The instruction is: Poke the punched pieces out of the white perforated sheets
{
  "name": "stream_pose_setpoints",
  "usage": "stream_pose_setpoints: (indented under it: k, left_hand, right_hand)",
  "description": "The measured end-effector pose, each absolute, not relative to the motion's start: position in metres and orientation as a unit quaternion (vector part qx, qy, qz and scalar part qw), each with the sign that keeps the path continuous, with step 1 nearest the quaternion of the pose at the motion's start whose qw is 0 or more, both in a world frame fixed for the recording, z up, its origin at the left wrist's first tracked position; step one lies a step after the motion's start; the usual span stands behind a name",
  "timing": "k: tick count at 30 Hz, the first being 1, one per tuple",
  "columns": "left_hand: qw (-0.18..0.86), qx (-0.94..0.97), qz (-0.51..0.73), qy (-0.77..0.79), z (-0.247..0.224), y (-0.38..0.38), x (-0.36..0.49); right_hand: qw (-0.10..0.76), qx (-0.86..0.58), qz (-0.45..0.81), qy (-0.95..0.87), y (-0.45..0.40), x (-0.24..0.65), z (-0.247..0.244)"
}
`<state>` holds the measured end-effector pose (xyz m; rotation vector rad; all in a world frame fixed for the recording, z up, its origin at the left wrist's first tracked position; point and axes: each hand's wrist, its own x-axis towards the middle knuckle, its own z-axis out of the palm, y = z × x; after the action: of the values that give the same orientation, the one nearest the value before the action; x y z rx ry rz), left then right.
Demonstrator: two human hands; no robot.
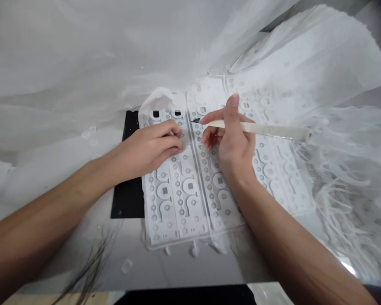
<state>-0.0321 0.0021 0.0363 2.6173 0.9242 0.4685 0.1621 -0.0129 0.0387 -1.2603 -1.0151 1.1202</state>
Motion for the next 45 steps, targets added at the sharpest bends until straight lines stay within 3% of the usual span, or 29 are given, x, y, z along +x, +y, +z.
stream_pose_setpoints:
  k: [8, 12, 18, 37, 40, 45]
  left_hand:
    - [0.055, 0.939, 0.079, 0.331, 0.032, -0.001, -0.022]
    - [0.097, 0.935, 0.104, 0.324, 0.027, 0.001, -0.027]
    - [0.264, 0.87, 0.16, 0.386, 0.042, 0.004, -0.035]
    - [0.205, 0.852, -0.032, 0.481, 0.081, 0.012, -0.005]
    - [0.218, 0.847, 0.009, 0.485, 0.077, 0.011, -0.015]
    - [0.319, 0.781, 0.182, 0.504, 0.064, -0.005, -0.055]
  right_hand:
    - [0.557, -0.532, 0.468, -0.433, -0.013, 0.159, 0.037]
    - [0.551, -0.531, 0.47, -0.44, -0.014, 0.162, 0.037]
    - [0.547, -0.539, 0.472, -0.433, -0.014, 0.163, 0.038]
    - [0.551, -0.529, 0.487, -0.424, -0.013, 0.161, 0.04]
    - [0.551, -0.52, 0.492, -0.429, -0.016, 0.163, 0.039]
    - [0.561, -0.497, 0.49, -0.445, -0.021, 0.161, 0.04]
